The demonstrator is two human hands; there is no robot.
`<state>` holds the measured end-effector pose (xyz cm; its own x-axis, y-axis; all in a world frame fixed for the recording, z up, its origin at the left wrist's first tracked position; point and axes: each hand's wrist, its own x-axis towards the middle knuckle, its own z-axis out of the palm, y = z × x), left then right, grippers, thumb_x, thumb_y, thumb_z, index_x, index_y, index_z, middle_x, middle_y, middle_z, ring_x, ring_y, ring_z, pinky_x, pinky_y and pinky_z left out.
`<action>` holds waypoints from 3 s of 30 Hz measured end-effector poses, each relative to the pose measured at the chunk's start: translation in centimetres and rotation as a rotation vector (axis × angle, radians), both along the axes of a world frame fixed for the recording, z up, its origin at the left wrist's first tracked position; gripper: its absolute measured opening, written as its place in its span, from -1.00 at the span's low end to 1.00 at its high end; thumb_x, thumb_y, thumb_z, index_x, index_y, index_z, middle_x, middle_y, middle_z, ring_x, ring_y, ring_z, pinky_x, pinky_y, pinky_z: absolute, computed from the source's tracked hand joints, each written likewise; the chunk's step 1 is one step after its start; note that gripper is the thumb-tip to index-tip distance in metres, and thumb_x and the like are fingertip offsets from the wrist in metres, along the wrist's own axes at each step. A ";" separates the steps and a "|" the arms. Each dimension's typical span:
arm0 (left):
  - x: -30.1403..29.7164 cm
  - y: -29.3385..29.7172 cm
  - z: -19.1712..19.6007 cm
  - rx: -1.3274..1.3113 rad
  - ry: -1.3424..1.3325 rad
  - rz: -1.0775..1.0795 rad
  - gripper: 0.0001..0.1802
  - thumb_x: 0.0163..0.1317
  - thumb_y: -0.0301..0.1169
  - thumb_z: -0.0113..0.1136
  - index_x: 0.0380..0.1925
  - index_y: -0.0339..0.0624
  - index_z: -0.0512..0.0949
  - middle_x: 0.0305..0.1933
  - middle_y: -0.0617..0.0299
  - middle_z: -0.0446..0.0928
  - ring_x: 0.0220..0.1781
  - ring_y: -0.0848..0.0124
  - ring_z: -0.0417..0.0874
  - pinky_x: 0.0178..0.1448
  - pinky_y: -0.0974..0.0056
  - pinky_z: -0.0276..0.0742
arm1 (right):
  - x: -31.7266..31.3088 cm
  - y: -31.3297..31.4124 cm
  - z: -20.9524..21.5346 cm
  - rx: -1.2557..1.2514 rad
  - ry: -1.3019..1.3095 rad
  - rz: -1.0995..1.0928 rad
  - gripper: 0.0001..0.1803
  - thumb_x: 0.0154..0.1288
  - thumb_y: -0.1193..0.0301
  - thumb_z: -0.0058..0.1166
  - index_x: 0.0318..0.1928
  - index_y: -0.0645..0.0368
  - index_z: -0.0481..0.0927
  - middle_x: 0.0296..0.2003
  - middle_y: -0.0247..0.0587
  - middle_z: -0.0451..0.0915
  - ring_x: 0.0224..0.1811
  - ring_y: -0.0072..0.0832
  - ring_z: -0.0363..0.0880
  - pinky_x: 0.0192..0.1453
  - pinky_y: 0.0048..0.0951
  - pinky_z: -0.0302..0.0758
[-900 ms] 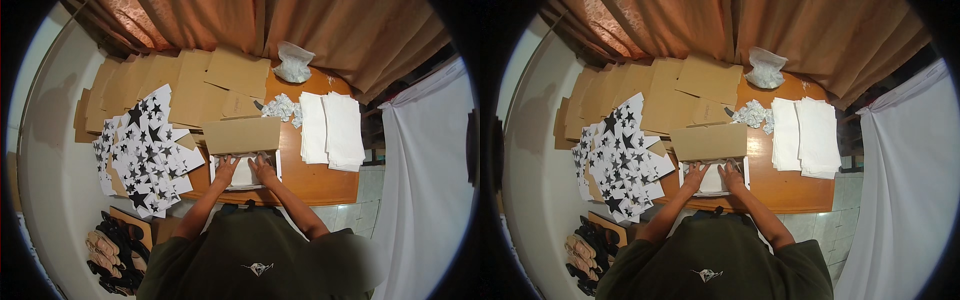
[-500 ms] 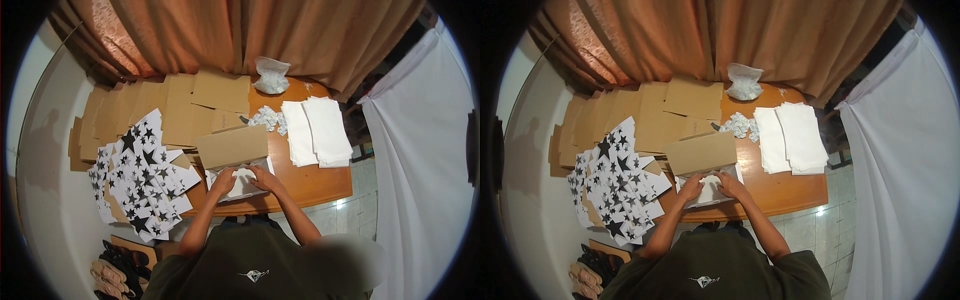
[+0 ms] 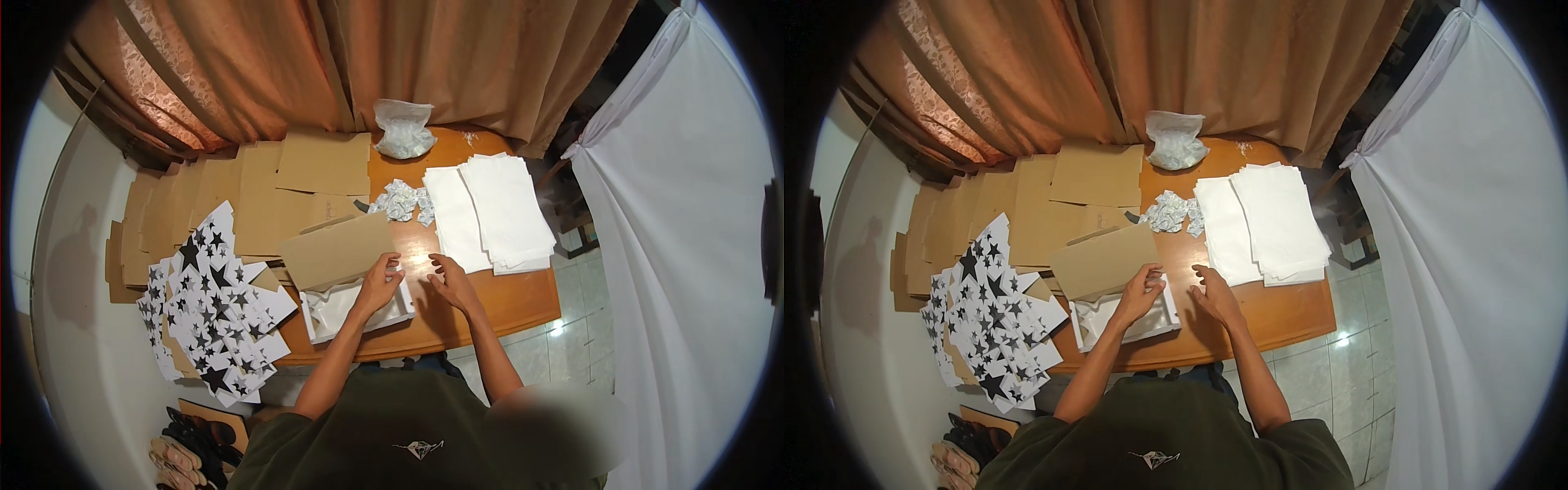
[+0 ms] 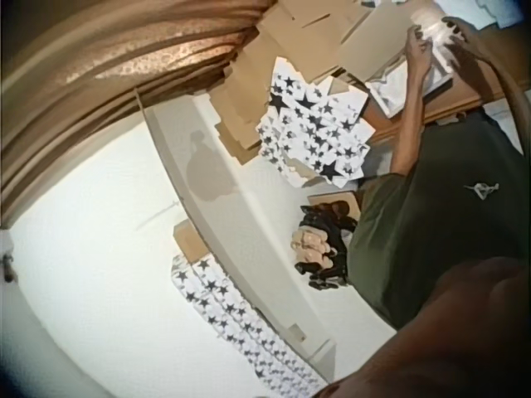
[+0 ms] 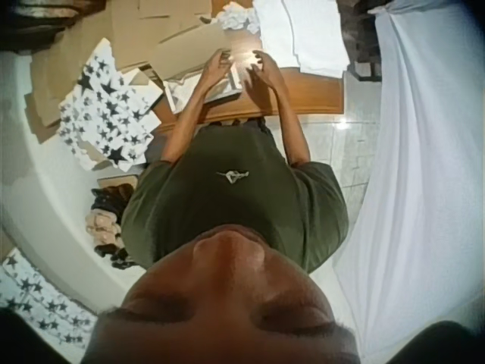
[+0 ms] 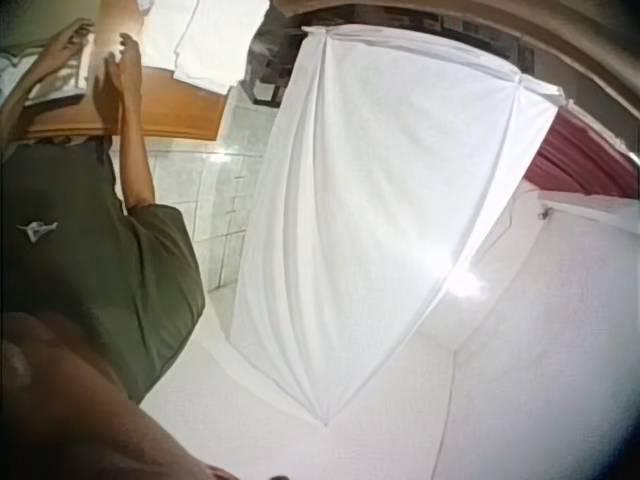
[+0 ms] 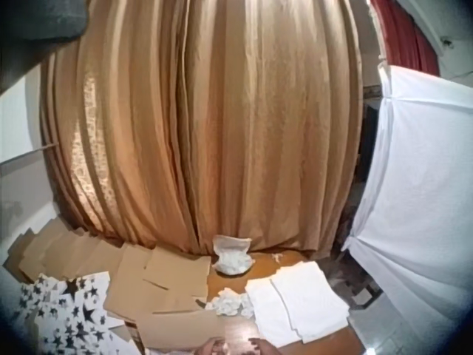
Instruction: Folding shoe boxes, inserting tissue paper, and stacking them on a shelf.
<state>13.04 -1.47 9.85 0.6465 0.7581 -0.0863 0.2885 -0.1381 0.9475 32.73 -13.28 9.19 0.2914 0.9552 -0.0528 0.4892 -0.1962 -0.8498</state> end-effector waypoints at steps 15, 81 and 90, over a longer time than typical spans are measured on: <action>12.1 1.3 -6.3 -0.103 0.187 0.168 -0.53 0.29 -0.37 0.28 0.16 -0.33 0.48 0.03 -0.13 0.58 -0.03 0.12 0.74 0.05 0.14 0.65 | 11.2 5.4 -5.2 -0.087 -0.036 0.178 -0.55 0.38 0.38 0.15 0.23 0.24 0.48 0.04 0.15 0.59 0.06 -0.02 0.63 0.15 -0.13 0.56; -10.9 -2.0 -4.7 -0.326 0.120 0.455 -0.83 0.27 -0.60 0.23 -0.13 -0.34 0.58 -0.36 0.07 0.71 -0.36 0.40 0.76 -0.34 0.32 0.69 | -12.2 7.2 -5.6 -0.136 0.322 0.334 -0.87 0.40 0.55 0.17 -0.11 0.35 0.60 -0.45 -0.20 0.64 -0.45 -0.54 0.64 -0.35 -0.49 0.58; -14.0 -0.3 -7.2 0.024 0.444 0.123 -0.48 0.32 -0.33 0.33 0.19 -0.40 0.51 0.10 -0.17 0.65 0.02 0.17 0.77 0.04 0.18 0.69 | -14.7 6.8 -7.3 -0.109 0.053 0.244 -0.79 0.35 0.45 0.23 -0.08 0.30 0.61 -0.27 -0.05 0.73 -0.26 -0.34 0.73 -0.11 -0.34 0.64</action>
<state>-0.96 -1.77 2.64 0.4561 0.8318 -0.3164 0.6816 -0.0979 0.7251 18.03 -6.48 1.84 0.0473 0.9847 -0.1680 0.4890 -0.1695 -0.8557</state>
